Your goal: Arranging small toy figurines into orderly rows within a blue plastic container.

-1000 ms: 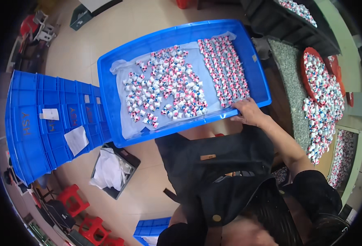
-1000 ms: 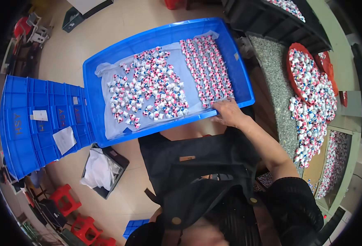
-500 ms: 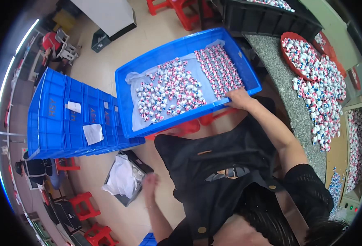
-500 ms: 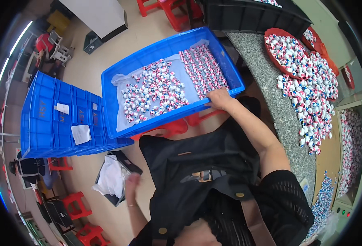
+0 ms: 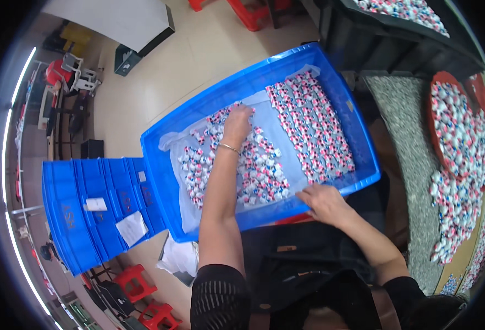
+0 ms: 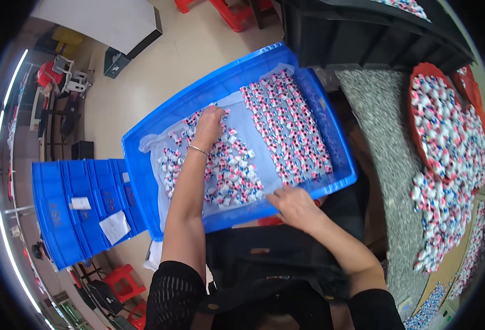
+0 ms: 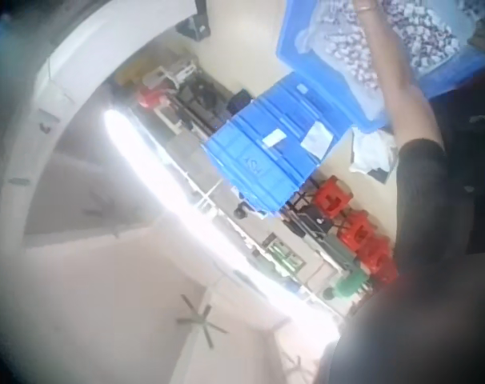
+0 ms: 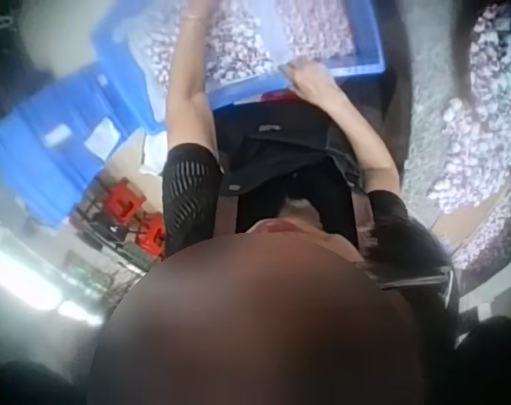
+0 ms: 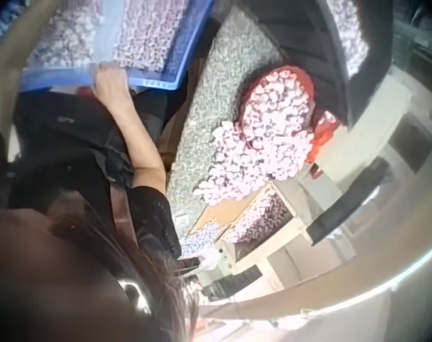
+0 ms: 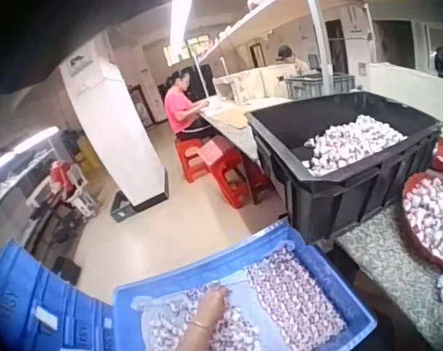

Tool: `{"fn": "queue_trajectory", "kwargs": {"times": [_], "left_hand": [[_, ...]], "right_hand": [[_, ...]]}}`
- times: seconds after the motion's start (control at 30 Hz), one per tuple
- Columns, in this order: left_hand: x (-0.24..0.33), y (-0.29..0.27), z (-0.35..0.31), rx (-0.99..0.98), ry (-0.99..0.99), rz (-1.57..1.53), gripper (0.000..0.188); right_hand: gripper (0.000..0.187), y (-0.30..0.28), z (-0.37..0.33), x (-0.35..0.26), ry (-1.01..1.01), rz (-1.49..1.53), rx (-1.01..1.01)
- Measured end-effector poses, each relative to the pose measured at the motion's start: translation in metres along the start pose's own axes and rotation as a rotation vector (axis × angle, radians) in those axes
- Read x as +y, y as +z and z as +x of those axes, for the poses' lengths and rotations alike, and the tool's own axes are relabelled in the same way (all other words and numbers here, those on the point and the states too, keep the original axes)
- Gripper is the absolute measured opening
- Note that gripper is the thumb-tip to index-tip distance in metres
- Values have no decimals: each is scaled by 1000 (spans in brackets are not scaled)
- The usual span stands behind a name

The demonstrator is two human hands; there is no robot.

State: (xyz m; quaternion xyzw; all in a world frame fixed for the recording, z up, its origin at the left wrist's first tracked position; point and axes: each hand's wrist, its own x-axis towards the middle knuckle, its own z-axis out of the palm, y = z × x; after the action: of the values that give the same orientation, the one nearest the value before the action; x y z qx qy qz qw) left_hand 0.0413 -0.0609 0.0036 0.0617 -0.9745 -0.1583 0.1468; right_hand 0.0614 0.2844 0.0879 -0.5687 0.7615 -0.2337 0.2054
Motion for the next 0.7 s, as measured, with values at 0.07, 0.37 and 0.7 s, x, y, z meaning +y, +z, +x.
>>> {"fn": "queue_trajectory", "kwargs": {"times": [0.07,0.37,0.7], "left_hand": [[-11,12,6,-130,16,59,25],[-11,8,20,-354,115,169,25],[22,7,39,-43,-174,-270,21]], "right_hand": [[39,-6,3,0,27,24,-40],[41,-8,10,1,35,103,-109],[33,-3,7,4,47,92,-112]]}}
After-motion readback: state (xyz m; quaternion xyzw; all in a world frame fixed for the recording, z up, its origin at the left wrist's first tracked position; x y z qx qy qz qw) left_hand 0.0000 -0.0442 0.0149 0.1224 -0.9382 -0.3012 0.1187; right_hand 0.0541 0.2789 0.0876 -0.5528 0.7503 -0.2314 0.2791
